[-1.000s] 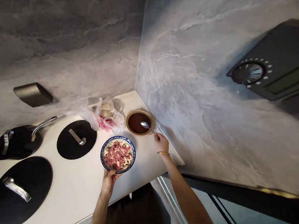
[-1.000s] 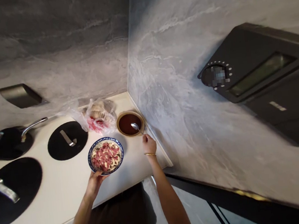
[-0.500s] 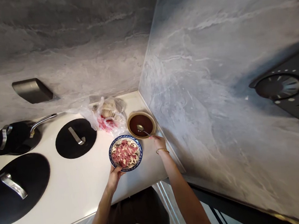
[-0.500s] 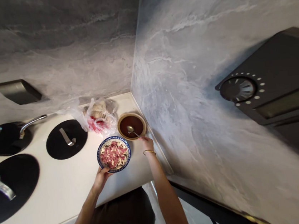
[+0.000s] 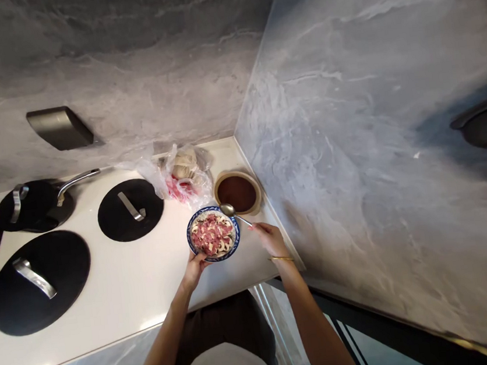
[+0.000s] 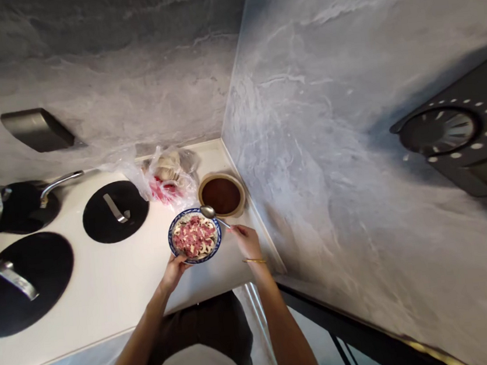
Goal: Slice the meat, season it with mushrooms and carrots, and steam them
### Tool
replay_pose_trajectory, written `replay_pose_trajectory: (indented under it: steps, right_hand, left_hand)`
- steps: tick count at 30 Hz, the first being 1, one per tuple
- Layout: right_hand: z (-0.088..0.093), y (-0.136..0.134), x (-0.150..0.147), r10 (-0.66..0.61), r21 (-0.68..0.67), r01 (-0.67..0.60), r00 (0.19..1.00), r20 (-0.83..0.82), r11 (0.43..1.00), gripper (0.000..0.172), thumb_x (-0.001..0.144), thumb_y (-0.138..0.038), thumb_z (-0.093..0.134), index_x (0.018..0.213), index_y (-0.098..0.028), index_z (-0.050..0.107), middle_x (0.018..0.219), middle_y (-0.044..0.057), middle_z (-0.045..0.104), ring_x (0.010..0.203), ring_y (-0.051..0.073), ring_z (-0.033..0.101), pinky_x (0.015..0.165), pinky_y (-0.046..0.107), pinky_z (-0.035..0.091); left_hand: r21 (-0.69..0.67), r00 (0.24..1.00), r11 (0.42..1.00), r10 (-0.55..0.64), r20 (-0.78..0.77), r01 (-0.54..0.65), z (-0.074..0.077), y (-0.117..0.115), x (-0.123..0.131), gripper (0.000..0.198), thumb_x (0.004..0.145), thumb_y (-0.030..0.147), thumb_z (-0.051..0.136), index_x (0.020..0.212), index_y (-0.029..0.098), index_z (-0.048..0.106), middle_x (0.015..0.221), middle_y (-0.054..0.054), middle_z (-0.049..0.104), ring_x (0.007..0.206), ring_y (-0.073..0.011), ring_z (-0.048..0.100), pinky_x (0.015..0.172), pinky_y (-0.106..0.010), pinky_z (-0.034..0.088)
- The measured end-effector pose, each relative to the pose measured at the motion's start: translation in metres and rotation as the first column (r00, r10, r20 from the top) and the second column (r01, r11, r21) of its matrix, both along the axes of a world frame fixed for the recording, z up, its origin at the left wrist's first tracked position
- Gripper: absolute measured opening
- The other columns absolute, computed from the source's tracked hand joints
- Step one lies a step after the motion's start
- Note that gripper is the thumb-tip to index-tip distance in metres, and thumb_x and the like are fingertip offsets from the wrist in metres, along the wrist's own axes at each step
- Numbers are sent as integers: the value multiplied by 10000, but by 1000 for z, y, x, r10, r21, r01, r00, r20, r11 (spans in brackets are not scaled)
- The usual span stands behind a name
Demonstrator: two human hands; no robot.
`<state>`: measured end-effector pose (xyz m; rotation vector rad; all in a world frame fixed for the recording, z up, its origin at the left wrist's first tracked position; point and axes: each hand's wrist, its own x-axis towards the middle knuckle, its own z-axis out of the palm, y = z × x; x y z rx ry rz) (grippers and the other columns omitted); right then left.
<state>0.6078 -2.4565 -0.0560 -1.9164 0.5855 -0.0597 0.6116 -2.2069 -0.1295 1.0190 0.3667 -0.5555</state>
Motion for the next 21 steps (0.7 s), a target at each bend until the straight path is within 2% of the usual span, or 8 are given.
replay_pose_trajectory:
  steps: [2, 5, 8, 11, 15, 17, 19, 21]
  right_hand:
    - [6, 14, -15, 71, 35, -70, 997, -15, 997, 436, 773, -520, 513, 772, -157, 755, 718, 67, 716, 673, 198, 620, 622, 271, 440]
    - [10, 36, -30, 153, 73, -149, 987, -52, 986, 411, 790, -505, 503, 766, -177, 749, 772, 64, 730, 742, 213, 646, 681, 278, 458]
    - [7, 52, -30, 174, 76, -169, 983, -53, 983, 383, 799, -483, 497, 751, -194, 743, 784, 64, 733, 783, 226, 657, 717, 286, 464]
    - [-1, 56, -21, 151, 49, -149, 987, -49, 988, 362, 799, -457, 488, 723, -198, 730, 764, 57, 728, 784, 223, 654, 731, 288, 463]
    - [-8, 43, -23, 90, -36, -92, 994, -57, 995, 373, 813, -449, 463, 733, -187, 716, 786, 63, 727, 768, 211, 647, 696, 272, 456]
    - [-8, 35, -34, 146, -108, -152, 988, -58, 982, 398, 843, -461, 436, 765, -189, 715, 769, 66, 721, 713, 201, 637, 651, 262, 444]
    - [-6, 32, -49, 226, -234, -239, 971, -84, 942, 409, 875, -463, 411, 834, -200, 721, 727, 61, 709, 638, 190, 616, 612, 261, 421]
    - [-6, 33, -61, 272, -373, -288, 957, -95, 882, 399, 901, -438, 394, 948, -215, 722, 773, 67, 719, 658, 194, 624, 636, 266, 417]
  left_hand:
    - [-1, 1000, 1000, 3, 0, -3, 0, 1, 1, 681, 642, 169, 654, 1300, 198, 477, 1242, -100, 603, 976, -242, 618, 816, -388, 534]
    - [-7, 1000, 1000, -4, 8, 4, 2, 2, 2, 682, 650, 161, 641, 1309, 200, 470, 1213, -94, 619, 980, -244, 620, 833, -403, 531]
    - [-3, 999, 999, -32, 26, 32, 5, 3, 2, 683, 668, 165, 635, 1328, 200, 462, 1159, -94, 641, 988, -252, 621, 841, -415, 528]
    - [7, 999, 999, -37, 33, 37, 8, 3, 1, 687, 674, 170, 634, 1336, 208, 455, 1167, -94, 638, 993, -252, 619, 823, -399, 536]
    - [8, 999, 999, -35, 21, 35, 7, 3, 0, 722, 667, 167, 641, 1355, 221, 429, 1204, -88, 619, 968, -241, 628, 813, -395, 542]
    - [2, 999, 1000, -31, 19, 31, 7, 3, 0, 738, 668, 168, 642, 1367, 226, 411, 1188, -85, 626, 980, -243, 624, 812, -396, 542]
    - [-8, 999, 999, -36, 30, 36, 7, 4, 0, 739, 675, 175, 639, 1373, 225, 401, 1159, -84, 638, 1004, -250, 616, 814, -400, 540]
    - [-14, 998, 999, -40, 47, 41, 8, 4, 0, 720, 681, 183, 630, 1366, 217, 410, 1144, -86, 643, 1008, -254, 613, 815, -410, 539]
